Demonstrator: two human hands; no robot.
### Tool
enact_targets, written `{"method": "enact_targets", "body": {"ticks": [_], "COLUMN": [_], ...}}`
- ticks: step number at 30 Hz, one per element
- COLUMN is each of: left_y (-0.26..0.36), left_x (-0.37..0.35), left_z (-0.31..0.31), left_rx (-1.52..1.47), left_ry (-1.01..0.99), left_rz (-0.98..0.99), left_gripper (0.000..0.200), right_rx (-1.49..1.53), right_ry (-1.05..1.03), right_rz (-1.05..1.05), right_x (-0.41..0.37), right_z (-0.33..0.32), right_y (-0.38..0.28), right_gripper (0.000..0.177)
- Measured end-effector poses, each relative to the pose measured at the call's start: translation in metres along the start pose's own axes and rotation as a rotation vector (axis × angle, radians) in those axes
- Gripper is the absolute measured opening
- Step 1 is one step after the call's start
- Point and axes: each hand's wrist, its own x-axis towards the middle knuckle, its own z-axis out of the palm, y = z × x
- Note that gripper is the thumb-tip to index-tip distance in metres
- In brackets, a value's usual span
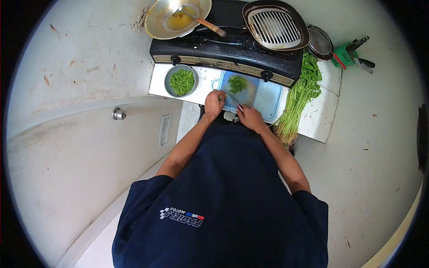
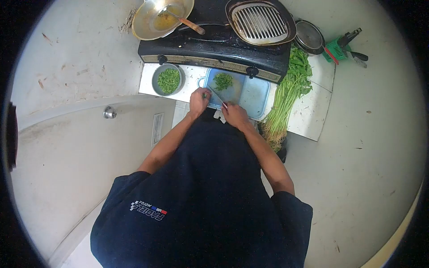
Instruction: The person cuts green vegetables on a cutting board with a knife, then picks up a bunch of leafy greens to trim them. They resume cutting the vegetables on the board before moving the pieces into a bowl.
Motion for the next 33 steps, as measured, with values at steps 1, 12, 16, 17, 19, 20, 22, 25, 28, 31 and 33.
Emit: {"method": "enact_targets", "body": {"ticks": [1, 12, 16, 17, 19, 20, 22, 25, 28, 31, 33], "left_y": [0.001, 0.006, 0.003, 0.000, 0.003, 0.005, 0.007, 0.004, -0.005, -0.004, 0.002], "left_x": [0.000, -0.002, -0.002, -0.001, -0.001, -0.001, -0.001, 0.000, 0.000, -0.001, -0.002], "left_z": [-0.001, 0.000, 0.001, 0.003, 0.001, 0.000, 0.000, -0.001, 0.002, 0.001, -0.001], "left_rx": [-0.001, -0.074, -0.089, -0.109, -0.142, -0.155, -0.166, -0.130, -0.066, -0.051, -0.045], "left_ry": [-0.004, 0.063, 0.046, 0.051, 0.045, 0.033, 0.013, -0.006, -0.006, 0.014, 0.012], "left_rz": [0.000, 0.005, -0.014, -0.021, -0.064, -0.100, -0.143, -0.129, -0.036, 0.016, -0.022], "left_gripper": [0.011, 0.009, 0.009, 0.009, 0.010, 0.011, 0.012, 0.012, 0.013, 0.012, 0.011], "right_rx": [-0.009, -0.116, -0.125, -0.124, -0.123, -0.124, -0.125, -0.120, -0.122, -0.090, -0.104], "right_ry": [-0.009, -0.023, -0.028, -0.025, -0.020, -0.021, -0.023, -0.024, -0.012, 0.018, -0.004], "right_rz": [0.004, -0.027, -0.029, -0.027, -0.023, -0.021, -0.015, 0.005, -0.011, -0.069, -0.063], "right_x": [0.000, 0.013, 0.012, 0.011, 0.007, 0.007, 0.006, 0.008, 0.007, 0.005, 0.005], "right_z": [0.000, 0.012, 0.010, 0.009, 0.008, 0.008, 0.008, 0.008, 0.004, 0.006, 0.005], "right_y": [-0.001, 0.000, 0.002, 0.003, 0.006, 0.007, 0.008, 0.008, 0.005, 0.004, 0.001], "right_gripper": [0.043, 0.043, 0.042, 0.042, 0.042, 0.042, 0.042, 0.043, 0.043, 0.042, 0.041]}}
